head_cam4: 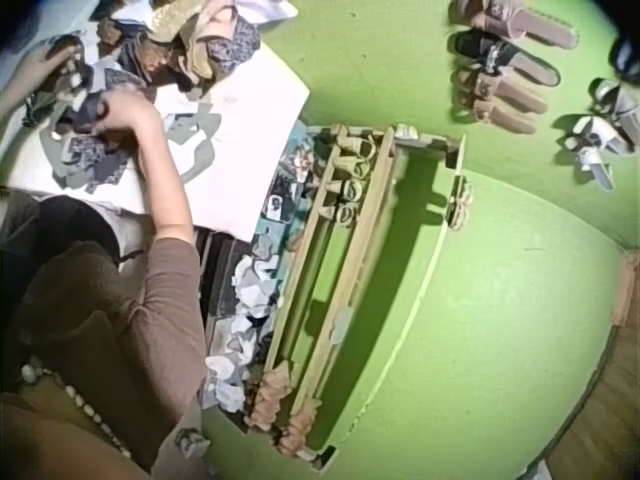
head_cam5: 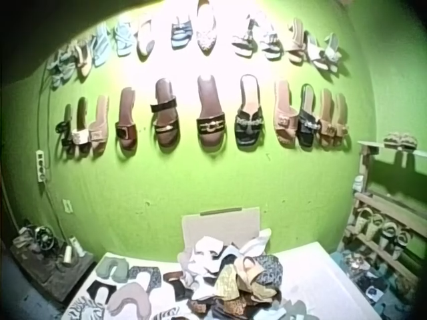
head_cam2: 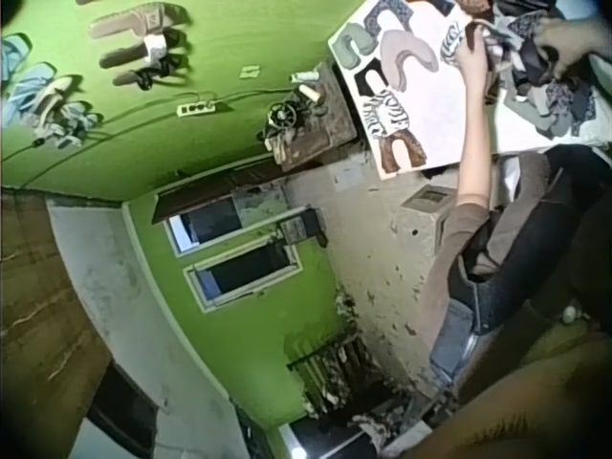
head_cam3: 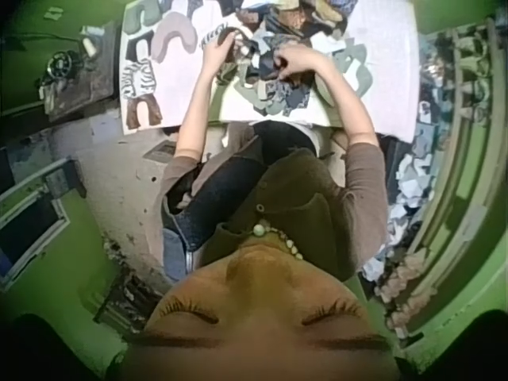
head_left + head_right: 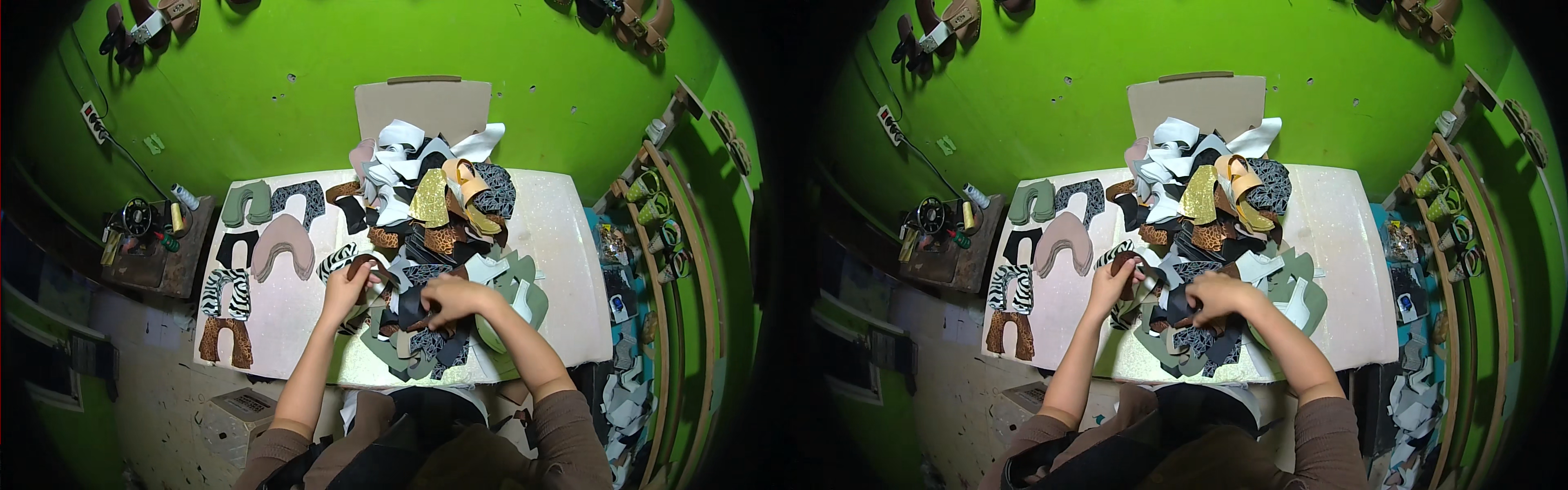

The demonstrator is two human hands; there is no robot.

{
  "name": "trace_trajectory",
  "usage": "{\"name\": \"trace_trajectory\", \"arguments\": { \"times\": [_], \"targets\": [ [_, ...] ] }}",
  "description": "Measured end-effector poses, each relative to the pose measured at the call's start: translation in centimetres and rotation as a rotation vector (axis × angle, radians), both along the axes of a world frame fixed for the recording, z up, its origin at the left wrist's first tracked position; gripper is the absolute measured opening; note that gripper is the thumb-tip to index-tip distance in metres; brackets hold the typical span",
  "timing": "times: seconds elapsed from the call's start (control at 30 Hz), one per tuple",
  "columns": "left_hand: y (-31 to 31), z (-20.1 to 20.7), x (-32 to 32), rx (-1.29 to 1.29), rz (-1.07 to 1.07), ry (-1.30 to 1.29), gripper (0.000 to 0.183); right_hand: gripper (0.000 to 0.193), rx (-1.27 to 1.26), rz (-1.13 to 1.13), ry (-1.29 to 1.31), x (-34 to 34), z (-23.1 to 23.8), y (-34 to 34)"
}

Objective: Sorting and pairing various patterned shoe upper components on a workbench.

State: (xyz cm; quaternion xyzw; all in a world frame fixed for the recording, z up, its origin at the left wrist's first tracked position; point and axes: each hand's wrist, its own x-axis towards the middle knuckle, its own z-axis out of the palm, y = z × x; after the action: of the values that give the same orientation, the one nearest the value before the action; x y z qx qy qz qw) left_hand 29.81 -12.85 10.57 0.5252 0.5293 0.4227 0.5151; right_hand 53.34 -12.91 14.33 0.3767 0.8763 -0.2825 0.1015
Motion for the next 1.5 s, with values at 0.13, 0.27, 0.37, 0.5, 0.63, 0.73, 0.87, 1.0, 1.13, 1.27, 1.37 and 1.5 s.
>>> {"name": "trace_trajectory", "arguments": {
  "times": [0.13, 0.27, 0.37, 0.5, 0.63, 0.73, 0.87, 1.0, 1.13, 1.27, 1.37, 1.5],
  "targets": [
    [0.2, -0.3, -0.2, -0.051, 0.035, 0.041, 0.033, 0.035, 0.235, -0.008, -0.148, -0.3, -2.4, -1.0],
    [0.3, 0.0, 0.3, -0.014, 0.052, -0.066, 0.035, 0.020, 0.169, -0.074, 0.093, -0.2, -0.2, 1.1],
    [0.7, 0.2, 0.4, 0.008, 0.022, -0.076, 0.033, 0.017, 0.145, -0.168, 0.467, 0.2, 1.6, 1.8],
    [1.3, 1.1, 0.7, 0.046, 0.037, -0.128, 0.035, 0.015, 0.246, -0.213, 0.635, 0.5, 3.3, 2.5],
    [1.7, 1.4, 0.1, 0.057, 0.063, -0.139, 0.034, 0.014, 0.481, -0.259, 0.692, 0.3, 4.8, 2.0],
    [1.8, 1.5, 0.0, 0.076, 0.029, -0.182, 0.031, 0.017, 0.361, -0.320, 0.867, 0.7, 4.3, 2.0],
    [1.8, 1.9, 0.0, 0.011, -0.034, -0.223, 0.031, 0.015, -0.036, -0.426, 1.003, 0.0, 4.1, 1.4],
    [1.9, 2.1, -0.2, -0.106, -0.144, -0.334, 0.031, 0.010, -0.110, -0.328, 0.834, -1.2, 5.6, 0.8],
    [1.8, 2.4, -0.1, -0.146, -0.216, -0.303, 0.030, 0.014, -0.201, -0.161, 0.815, -2.9, 7.0, 0.0],
    [1.2, 3.6, -0.3, -0.168, -0.221, -0.300, 0.030, 0.019, -0.205, 0.111, 0.678, -4.1, 8.7, -0.4],
    [0.7, 3.9, -0.7, -0.232, -0.270, -0.395, 0.032, 0.019, -0.139, 0.050, 0.720, -4.3, 7.3, 0.7],
    [-0.1, 4.7, -0.7, -0.356, -0.254, -0.444, 0.034, 0.018, 0.073, -0.113, 0.636, -4.0, 5.9, 2.0]
  ]
}}
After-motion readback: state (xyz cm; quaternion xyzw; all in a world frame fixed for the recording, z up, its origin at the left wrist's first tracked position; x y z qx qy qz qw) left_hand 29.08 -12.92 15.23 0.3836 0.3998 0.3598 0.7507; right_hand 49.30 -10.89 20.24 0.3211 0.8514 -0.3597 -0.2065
